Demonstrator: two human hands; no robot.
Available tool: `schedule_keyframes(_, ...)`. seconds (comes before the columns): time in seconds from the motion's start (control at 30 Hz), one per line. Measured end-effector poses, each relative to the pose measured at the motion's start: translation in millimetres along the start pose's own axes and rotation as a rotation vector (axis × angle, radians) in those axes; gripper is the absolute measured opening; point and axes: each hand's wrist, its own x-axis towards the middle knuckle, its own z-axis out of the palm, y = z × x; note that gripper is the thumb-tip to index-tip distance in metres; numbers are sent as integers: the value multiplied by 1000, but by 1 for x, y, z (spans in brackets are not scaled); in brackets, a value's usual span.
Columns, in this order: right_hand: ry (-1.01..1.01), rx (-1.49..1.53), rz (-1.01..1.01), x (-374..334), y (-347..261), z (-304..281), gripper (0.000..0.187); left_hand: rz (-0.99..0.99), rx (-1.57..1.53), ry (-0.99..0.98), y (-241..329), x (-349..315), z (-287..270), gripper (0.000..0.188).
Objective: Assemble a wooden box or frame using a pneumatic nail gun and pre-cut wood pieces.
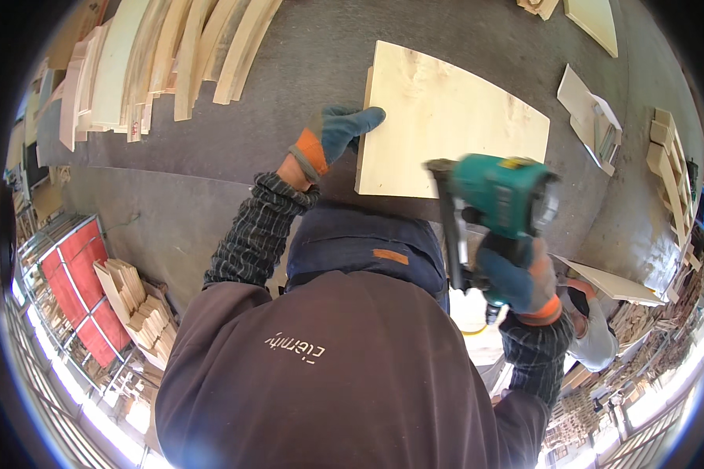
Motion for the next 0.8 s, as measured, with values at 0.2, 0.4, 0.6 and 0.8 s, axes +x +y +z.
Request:
schedule_keyframes(0.2,-183,-123,22,34,-14,41,36,-13,-5,16,-12,8,3,56)
schedule_keyframes(0.4,-207,-12,8,39,-11,49,38,-9,-16,55,-11,0,6,61)
schedule_keyframes(0.6,-183,-30,31,41,-12,50,41,-28,-8,59,-8,0,5,62)
schedule_keyframes(0.8,-103,-44,-16,36,-11,42,44,-17,17,-21,-23,10,4,60)
